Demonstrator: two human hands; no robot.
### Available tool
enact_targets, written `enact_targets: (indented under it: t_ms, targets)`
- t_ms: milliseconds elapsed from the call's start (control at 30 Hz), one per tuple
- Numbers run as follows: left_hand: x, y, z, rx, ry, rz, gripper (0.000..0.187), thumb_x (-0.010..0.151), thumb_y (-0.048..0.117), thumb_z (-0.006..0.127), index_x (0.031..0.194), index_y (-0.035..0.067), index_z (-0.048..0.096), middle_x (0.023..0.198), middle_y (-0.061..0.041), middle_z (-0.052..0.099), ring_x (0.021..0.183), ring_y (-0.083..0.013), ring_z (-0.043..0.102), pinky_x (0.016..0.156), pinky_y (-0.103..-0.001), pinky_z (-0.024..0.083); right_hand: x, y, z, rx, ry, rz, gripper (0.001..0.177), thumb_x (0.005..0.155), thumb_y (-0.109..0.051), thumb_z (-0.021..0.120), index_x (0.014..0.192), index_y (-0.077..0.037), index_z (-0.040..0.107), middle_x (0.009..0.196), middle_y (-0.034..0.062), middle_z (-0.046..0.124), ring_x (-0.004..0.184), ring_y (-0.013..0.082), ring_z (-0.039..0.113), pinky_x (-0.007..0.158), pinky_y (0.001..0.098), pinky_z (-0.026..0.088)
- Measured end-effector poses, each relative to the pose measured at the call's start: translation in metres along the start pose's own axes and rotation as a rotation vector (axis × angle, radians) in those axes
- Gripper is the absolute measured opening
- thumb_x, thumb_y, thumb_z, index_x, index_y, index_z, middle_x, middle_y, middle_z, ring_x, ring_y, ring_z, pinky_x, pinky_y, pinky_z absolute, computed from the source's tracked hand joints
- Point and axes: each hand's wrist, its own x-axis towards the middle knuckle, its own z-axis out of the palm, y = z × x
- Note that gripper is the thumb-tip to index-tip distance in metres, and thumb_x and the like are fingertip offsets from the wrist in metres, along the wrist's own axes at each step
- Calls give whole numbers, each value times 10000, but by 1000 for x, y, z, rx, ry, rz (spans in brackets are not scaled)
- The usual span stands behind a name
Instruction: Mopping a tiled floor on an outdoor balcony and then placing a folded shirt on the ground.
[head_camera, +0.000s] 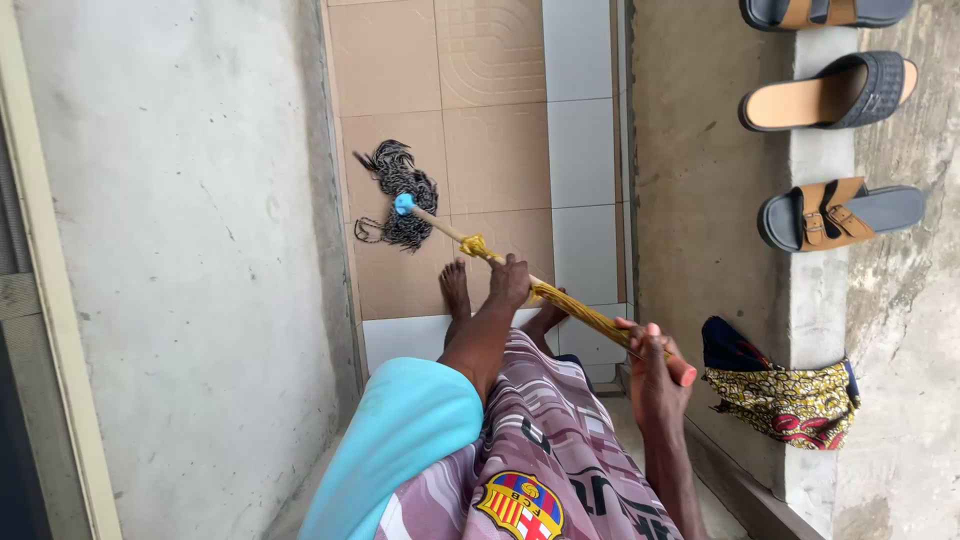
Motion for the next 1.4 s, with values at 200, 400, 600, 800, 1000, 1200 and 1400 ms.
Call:
enact_targets:
  t_ms: [200,400,600,800,1000,1200,1400]
  targets:
    - [21,147,25,-168,8,180,164,864,156,679,974,51,740,995,-136,715,1191,-341,588,1104,-809,231,-31,-63,-91,1,148,-186,283,1142,-112,599,869,-41,571,925,64,560,1016,229,619,1207,567,485]
    - [47,270,46,-243,-164,350,173,838,153,706,982,63,738,1007,-156,702,1149,-325,625,1123,-777,241,-65,-120,-120,-64,418,-206,284,1164,-174,600,899,-81,562,949,68,567,1132,265,669,1185,487,484]
    - [55,308,56,-363,-122,474,104,846,123,691,937,150,736,1089,-84,680,1064,-303,681,1139,-581,386,-75,-148,-99,-495,362,-300,313,1186,-214,615,945,-16,583,1103,161,690,1182,248,680,1200,410,474]
    - [56,288,28,-381,21,491,108,813,219,736,897,152,721,924,-69,710,936,-284,721,1236,-552,334,-56,-137,-106,-536,301,-278,414,1246,-183,593,877,-2,542,1020,172,689,1061,227,663,1014,356,483]
    - [54,237,7,-387,51,371,159,791,261,751,914,161,741,1009,-59,732,985,-282,714,1018,-457,502,-25,-120,-106,-329,100,-366,351,1235,-80,562,895,-38,487,916,88,564,1081,283,683,1146,434,528]
    - [2,153,-46,-332,4,271,232,766,338,783,917,165,746,960,-48,737,936,-226,720,926,-436,500,-16,-96,-78,-177,68,-308,377,1241,-69,617,891,-39,481,876,77,515,959,275,613,1127,553,535]
    - [-41,37,-19,-218,3,-2,264,853,346,752,1037,158,773,1092,-52,728,1068,-323,649,949,-456,502,5,-10,-65,-2,-198,-69,366,1188,-181,638,850,-69,554,887,76,601,1139,336,676,1188,572,487]
